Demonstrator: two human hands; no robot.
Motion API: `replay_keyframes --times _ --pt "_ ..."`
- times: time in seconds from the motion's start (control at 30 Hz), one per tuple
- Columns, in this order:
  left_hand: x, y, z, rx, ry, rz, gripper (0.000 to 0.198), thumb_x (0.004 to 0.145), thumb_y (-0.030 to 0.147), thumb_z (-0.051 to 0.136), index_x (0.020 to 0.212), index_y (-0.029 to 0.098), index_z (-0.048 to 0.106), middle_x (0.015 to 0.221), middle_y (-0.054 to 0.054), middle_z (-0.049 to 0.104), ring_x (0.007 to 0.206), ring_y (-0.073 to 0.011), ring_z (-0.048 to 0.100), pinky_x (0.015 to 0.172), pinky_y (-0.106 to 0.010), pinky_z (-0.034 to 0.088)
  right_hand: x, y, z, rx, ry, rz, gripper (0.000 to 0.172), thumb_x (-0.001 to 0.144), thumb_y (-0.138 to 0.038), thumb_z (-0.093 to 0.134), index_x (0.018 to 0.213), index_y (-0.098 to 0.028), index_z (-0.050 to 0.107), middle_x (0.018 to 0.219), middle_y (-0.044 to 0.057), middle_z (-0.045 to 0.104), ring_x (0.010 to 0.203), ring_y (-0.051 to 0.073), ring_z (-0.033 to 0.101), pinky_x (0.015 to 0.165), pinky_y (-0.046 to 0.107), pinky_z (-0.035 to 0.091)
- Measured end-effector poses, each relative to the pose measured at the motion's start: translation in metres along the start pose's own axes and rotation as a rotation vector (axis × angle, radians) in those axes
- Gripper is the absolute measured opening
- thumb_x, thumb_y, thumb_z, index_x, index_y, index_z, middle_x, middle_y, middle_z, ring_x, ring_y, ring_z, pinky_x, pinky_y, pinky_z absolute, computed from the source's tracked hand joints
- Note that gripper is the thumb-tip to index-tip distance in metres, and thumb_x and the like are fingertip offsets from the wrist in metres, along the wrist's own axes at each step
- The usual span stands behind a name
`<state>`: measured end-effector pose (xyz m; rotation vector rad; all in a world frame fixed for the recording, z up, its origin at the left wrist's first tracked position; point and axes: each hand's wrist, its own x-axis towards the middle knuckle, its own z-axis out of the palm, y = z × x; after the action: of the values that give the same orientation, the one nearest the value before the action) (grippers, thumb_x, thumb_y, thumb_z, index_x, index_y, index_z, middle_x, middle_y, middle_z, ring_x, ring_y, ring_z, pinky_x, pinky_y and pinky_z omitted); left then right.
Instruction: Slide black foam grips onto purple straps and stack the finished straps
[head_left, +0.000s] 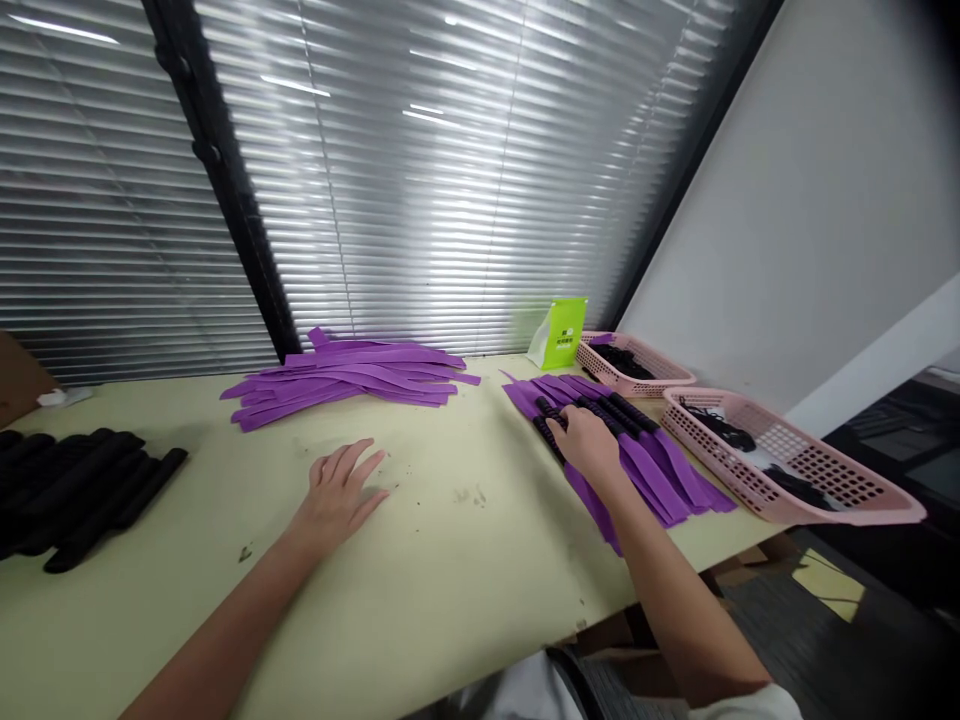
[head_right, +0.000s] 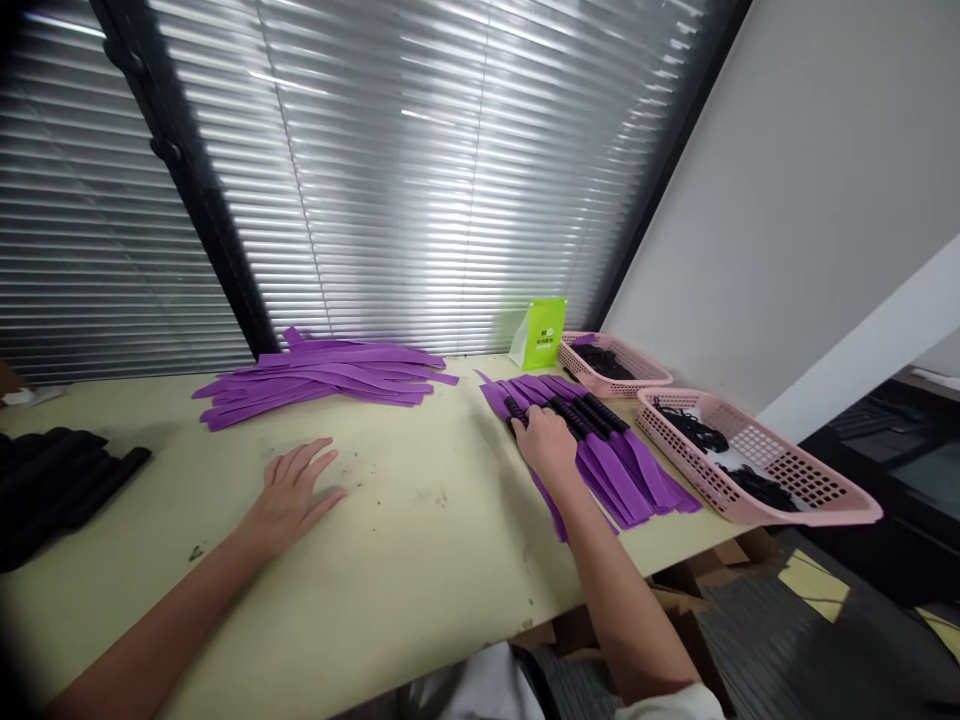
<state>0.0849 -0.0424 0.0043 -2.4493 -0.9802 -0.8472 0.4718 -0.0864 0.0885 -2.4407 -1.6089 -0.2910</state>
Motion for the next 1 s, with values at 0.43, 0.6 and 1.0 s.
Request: replay_keyframes --times 0.43,0.6,1.0 --pt "-0.007 0.0 0.007 -0.002 -0.179 -0.183 0.054 0.09 0.045 0.045 0.137 0.02 0.037 0.141 -0.016 0.04 0.123 -0.0317 0.039 0.097 -0.048 0.03 0.012 0.013 0.045 -0.17 0.009 0.089 0.028 0.088 -0.04 0.052 0.102 -0.018 0.063 0.104 0.013 0.059 0.095 0.028 0.059 0.072 0.034 0.045" --pt "-0.007 0.0 0.006 -0.051 -0.234 -0.236 0.055 0.09 0.047 0.042 0.139 0.023 0.034 0.141 -0.014 0.04 0.124 -0.0307 0.038 0.097 -0.048 0.03 0.01 0.008 0.039 -0.169 0.009 0.081 0.026 0.087 -0.034 0.052 0.107 -0.02 0.062 0.104 0.012 0.059 0.096 0.027 0.058 0.072 0.034 0.044" --pt "-0.006 0.001 0.005 -0.101 -0.293 -0.291 0.058 0.09 0.048 0.041 0.143 0.026 0.03 0.141 -0.012 0.038 0.124 -0.0307 0.036 0.099 -0.049 0.029 0.031 -0.104 0.065 0.155 -0.169 -0.497 0.034 0.091 -0.027 0.045 0.121 -0.019 0.057 0.122 0.011 0.057 0.114 0.024 0.049 0.093 0.034 0.041"
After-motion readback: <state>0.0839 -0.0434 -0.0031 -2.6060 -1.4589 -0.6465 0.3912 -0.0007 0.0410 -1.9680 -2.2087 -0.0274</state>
